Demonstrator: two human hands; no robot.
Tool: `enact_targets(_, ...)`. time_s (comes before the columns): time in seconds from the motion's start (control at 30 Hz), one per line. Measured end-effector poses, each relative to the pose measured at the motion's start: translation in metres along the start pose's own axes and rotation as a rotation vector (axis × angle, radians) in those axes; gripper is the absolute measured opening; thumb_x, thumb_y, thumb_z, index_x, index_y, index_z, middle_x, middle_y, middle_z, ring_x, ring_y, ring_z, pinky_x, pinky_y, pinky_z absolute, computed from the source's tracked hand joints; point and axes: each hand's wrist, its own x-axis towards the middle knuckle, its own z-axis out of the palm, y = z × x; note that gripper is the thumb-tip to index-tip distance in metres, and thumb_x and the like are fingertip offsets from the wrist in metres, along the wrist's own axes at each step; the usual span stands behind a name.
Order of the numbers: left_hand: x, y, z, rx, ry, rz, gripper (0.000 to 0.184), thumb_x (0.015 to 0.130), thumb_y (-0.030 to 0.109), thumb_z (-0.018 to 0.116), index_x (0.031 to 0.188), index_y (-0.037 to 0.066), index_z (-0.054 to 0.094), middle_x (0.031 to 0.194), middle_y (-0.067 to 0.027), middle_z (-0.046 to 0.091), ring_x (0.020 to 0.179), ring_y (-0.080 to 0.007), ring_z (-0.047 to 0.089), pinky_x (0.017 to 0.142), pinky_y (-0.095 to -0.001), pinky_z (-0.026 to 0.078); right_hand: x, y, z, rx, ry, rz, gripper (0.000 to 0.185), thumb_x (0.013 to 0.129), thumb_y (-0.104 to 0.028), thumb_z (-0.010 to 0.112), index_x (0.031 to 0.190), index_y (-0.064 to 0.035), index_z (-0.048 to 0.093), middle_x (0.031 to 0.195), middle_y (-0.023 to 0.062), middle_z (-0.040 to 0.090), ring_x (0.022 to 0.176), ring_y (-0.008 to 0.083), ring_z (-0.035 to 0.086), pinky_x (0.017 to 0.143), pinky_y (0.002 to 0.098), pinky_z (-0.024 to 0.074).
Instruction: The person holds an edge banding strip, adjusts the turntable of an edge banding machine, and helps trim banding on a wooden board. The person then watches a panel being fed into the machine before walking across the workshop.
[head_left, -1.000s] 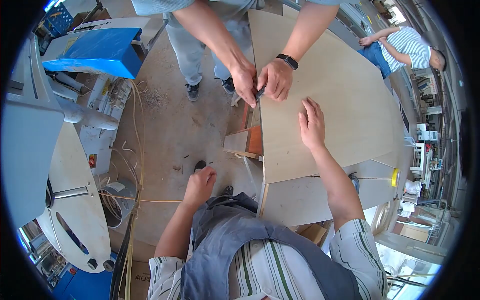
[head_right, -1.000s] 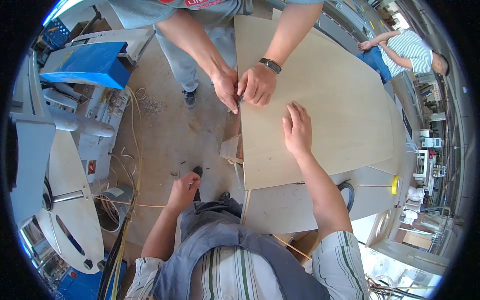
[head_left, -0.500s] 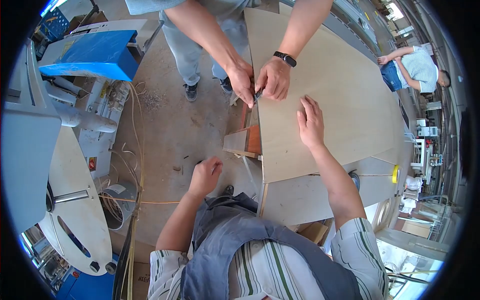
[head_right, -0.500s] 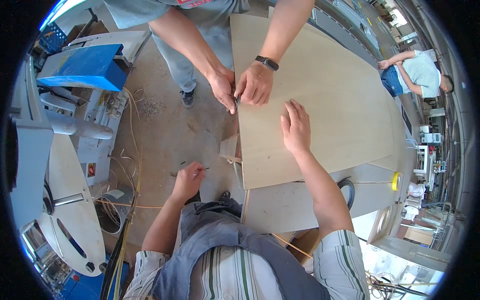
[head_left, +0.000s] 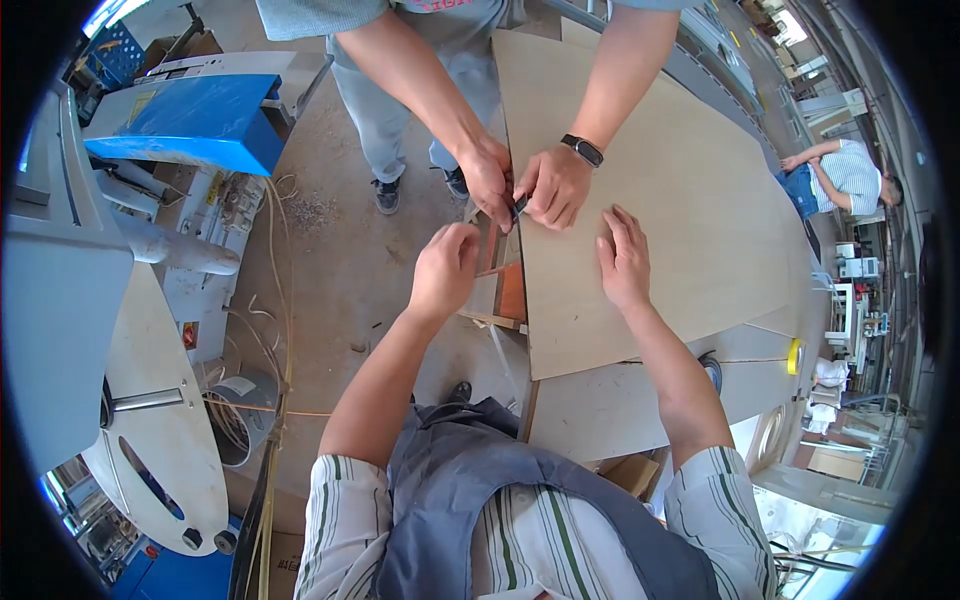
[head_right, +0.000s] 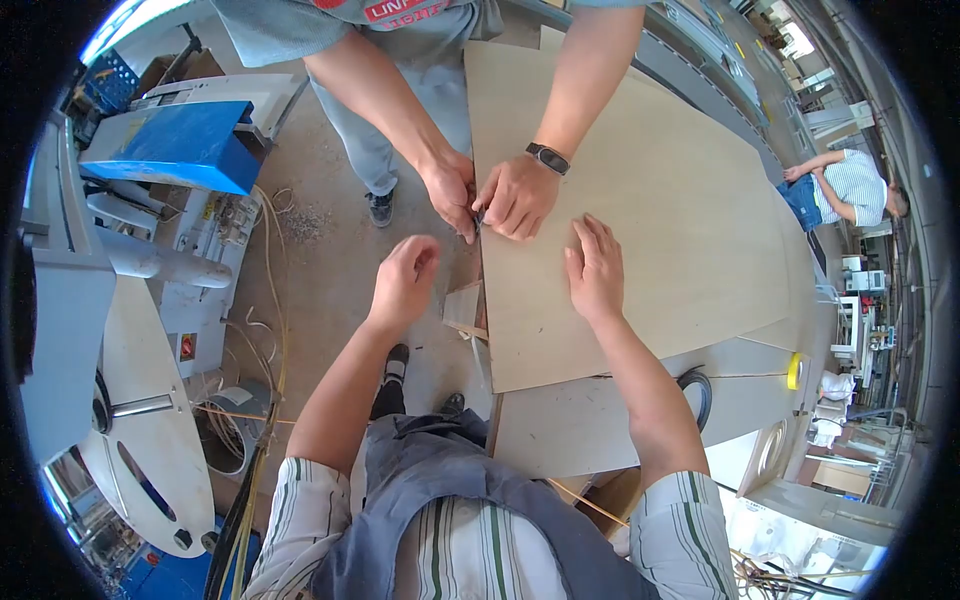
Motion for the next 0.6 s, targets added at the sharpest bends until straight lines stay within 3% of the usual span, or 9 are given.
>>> enact_targets(0.27,0.031,-0.003,0.026,-0.043,0.078,0.163,0.028,0.079,0.000,0.059,0.107,0.006,0.062,0.104,-0.0117,0.058,0.081,-0.0291,0.058,0.071,-0.0353,0.049,0.002,-0.004,-0.003,-0.005,-0.020,0.027,0.042,0.087,-0.010,0.055,0.129,-0.0043,0.049,0.135,0.0141,0.048,0.120,0.0308,0.048,0.099,0.0387,0.0381)
enact_targets(0.47,0.027,-0.001,0.037,0.059,0.119,0.212,0.029,0.079,0.001,0.059,0.108,0.006,0.062,0.099,-0.0111,0.057,0.082,-0.0293,0.057,0.071,-0.0353,0.048,0.001,-0.002,-0.003,-0.003,-0.015,0.024,0.042,0.088,-0.009,0.055,0.129,-0.0046,0.049,0.136,0.0134,0.048,0.121,0.0304,0.047,0.099,0.0385,0.0379)
enact_targets(0.6,0.034,0.002,0.038,0.167,0.093,0.203,0.023,0.079,0.002,0.059,0.100,0.006,0.062,0.096,-0.0105,0.054,0.082,-0.0298,0.055,0.068,-0.0365,0.048,0.003,-0.003,-0.003,-0.016,-0.009,0.013,0.042,0.088,-0.010,0.055,0.130,-0.0048,0.049,0.136,0.0133,0.047,0.121,0.0303,0.047,0.099,0.0384,0.0379)
